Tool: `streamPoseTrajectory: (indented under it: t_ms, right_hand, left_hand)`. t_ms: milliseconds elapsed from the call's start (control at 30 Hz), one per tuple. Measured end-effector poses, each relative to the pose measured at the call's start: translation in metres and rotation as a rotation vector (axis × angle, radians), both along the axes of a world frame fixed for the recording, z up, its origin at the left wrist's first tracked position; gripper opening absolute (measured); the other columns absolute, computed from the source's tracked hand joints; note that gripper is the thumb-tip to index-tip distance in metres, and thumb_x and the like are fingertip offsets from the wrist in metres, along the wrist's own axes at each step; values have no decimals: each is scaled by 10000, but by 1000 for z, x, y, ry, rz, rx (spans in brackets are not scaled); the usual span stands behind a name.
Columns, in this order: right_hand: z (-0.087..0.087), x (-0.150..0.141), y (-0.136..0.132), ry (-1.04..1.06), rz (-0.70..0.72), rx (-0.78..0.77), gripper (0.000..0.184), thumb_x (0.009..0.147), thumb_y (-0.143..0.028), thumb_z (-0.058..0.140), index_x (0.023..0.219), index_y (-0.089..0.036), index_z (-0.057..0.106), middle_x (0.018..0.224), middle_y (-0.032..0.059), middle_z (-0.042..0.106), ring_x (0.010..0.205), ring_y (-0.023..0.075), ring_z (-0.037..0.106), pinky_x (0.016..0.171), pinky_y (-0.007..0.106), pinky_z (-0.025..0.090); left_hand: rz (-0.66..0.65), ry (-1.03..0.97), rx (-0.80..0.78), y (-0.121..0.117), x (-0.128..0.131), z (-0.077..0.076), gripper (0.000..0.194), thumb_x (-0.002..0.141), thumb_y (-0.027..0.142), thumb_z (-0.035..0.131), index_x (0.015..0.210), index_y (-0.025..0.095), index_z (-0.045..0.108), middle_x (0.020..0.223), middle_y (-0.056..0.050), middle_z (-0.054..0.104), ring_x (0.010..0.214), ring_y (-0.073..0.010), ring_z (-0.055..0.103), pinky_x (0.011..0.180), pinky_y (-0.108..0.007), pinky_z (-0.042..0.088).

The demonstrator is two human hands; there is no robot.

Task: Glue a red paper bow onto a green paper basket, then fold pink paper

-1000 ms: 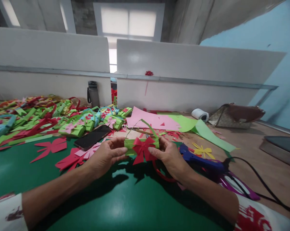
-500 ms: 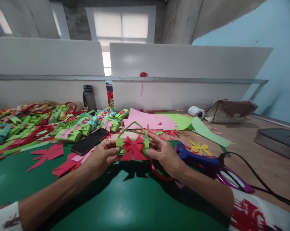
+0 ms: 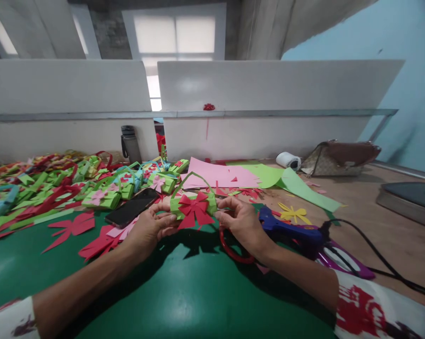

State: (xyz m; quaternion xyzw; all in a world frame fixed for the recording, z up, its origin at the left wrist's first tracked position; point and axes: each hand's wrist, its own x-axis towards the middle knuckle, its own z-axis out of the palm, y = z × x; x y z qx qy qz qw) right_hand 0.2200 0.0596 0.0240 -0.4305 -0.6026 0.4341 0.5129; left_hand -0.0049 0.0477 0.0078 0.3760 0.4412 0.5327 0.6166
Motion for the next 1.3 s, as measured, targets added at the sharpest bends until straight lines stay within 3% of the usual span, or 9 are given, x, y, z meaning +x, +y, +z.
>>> streamPoseTrajectory:
  t_ms: [100,300,500,667,800,933,1033,1167,1300]
  right_hand:
    - [-1,0,1,-39,8,14,171,652,-320,677,642,-204,553,550,-44,552,457,104,486,477,263,416]
    - [2,1,-2,-95,-3,29,185,684,-354,656,601,-203,588,530,-27,549,494,122,502,498,266,401]
    - [4,1,-4,-140,0,55,229,675,-372,659,541,-202,586,542,-7,553,537,135,489,533,278,406]
    - [4,1,-3,-174,0,87,233,688,-338,628,512,-209,548,530,-11,523,536,131,452,546,284,382]
    - [5,1,-3,-200,-2,118,244,696,-326,606,505,-216,501,519,-24,480,516,124,411,527,279,353]
    - [5,2,-3,-228,1,155,250,710,-316,579,511,-224,459,541,-23,463,538,131,412,549,285,348]
    - [4,2,-3,-254,-2,178,252,715,-299,559,512,-227,429,604,-6,497,599,151,451,603,300,367]
    - [3,2,0,-284,-24,194,249,716,-264,528,515,-231,384,652,4,520,661,166,483,655,312,377]
    - [2,2,1,-311,-37,188,240,702,-249,529,514,-229,382,607,-13,469,624,155,440,608,305,343]
  left_hand:
    - [35,17,22,-2,2,1,71,847,148,676,863,129,610,787,13,634,674,-115,626,655,-278,561]
    - [85,9,37,-5,8,2,292,560,82,868,661,139,600,640,27,627,579,-102,629,618,-218,560]
    - [120,26,12,-4,7,1,231,599,40,833,679,118,631,641,8,653,573,-106,636,609,-209,547]
    - [106,66,-13,-2,6,-1,60,845,113,668,810,110,619,750,16,639,654,-106,629,630,-251,554]
    - [58,87,-26,-2,5,-4,126,916,233,604,971,119,614,903,-24,637,734,-129,628,646,-281,553]
    - [14,96,-16,-4,6,-6,162,923,265,595,1006,126,607,925,-29,633,741,-133,624,648,-288,549]
    - [14,112,19,-5,9,-4,103,903,216,616,866,120,605,797,8,616,662,-109,602,605,-256,529]
    - [65,137,98,-5,14,0,209,746,180,751,647,133,572,624,39,573,572,-89,570,587,-208,495]
    - [104,226,175,-5,13,5,224,662,218,791,608,149,585,558,39,569,510,-89,539,530,-191,450]
